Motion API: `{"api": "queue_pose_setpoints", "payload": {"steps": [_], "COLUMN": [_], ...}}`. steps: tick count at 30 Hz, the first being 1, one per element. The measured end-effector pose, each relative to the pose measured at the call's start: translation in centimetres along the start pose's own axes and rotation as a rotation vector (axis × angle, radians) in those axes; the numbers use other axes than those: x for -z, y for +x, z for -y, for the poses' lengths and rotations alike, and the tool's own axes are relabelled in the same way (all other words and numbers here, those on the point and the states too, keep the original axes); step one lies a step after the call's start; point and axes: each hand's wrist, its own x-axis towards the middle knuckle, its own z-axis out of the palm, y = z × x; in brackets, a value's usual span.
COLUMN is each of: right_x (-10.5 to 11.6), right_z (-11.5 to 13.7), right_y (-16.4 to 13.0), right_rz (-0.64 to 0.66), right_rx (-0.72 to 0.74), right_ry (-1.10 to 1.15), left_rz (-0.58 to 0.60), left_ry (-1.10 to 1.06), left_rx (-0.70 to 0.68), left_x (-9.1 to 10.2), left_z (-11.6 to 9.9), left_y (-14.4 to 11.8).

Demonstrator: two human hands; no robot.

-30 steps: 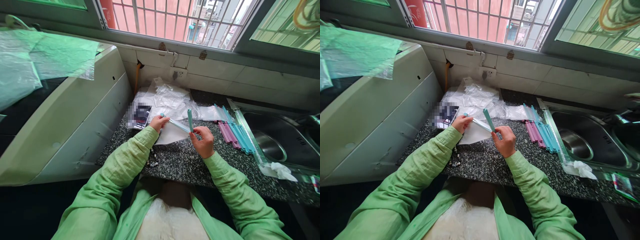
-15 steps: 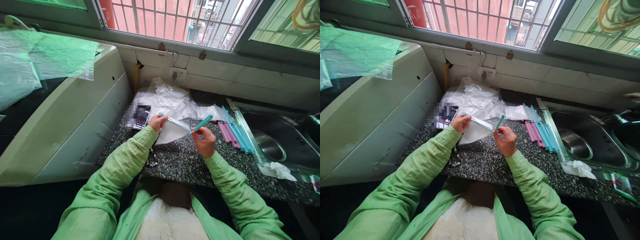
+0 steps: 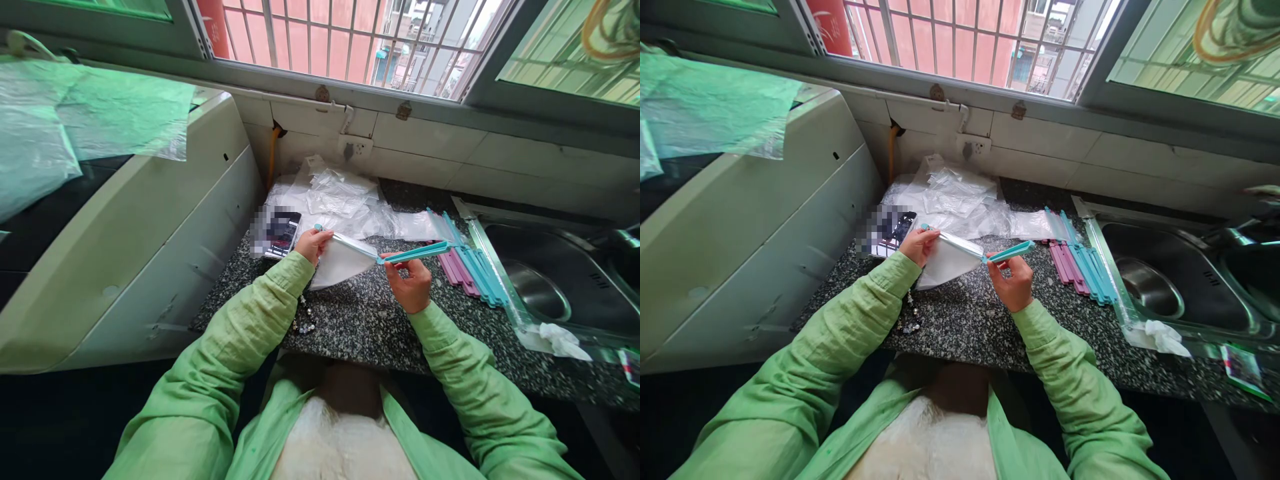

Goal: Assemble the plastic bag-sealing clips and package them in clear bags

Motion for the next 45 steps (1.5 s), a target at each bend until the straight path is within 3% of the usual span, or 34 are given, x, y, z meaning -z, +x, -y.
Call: {"api": "queue_pose_setpoints", "payload": {"steps": [19,27,33,45], "right_x": [0.0,-0.3,-0.2,-0.4], "right_z": [0.1,-0.6,-0.8,-1.6], "right_y": [0.0,-0.1,0.2,0.5], "right_rz": [-0.016,0.023,0.073,0.074], "right_rx": [-0.012,-0.019,-0.003,0.005], "right_ry": [0.311,0.268,0.128,0.123], "left_rz": [-0.006,-0.008,-0.009,0.09], "left_ry": [-0.15,-0.156,-0.094,0.2], "left_rx": [0.034,0.026,-0.006,-0.143], "left_x": [-0.1,-0.3,-0.2,0.4], "left_z": [-0.2,0.0,0.0,0.8], "left_y": [-0.3,-0.4,-0.3,0.2]}}
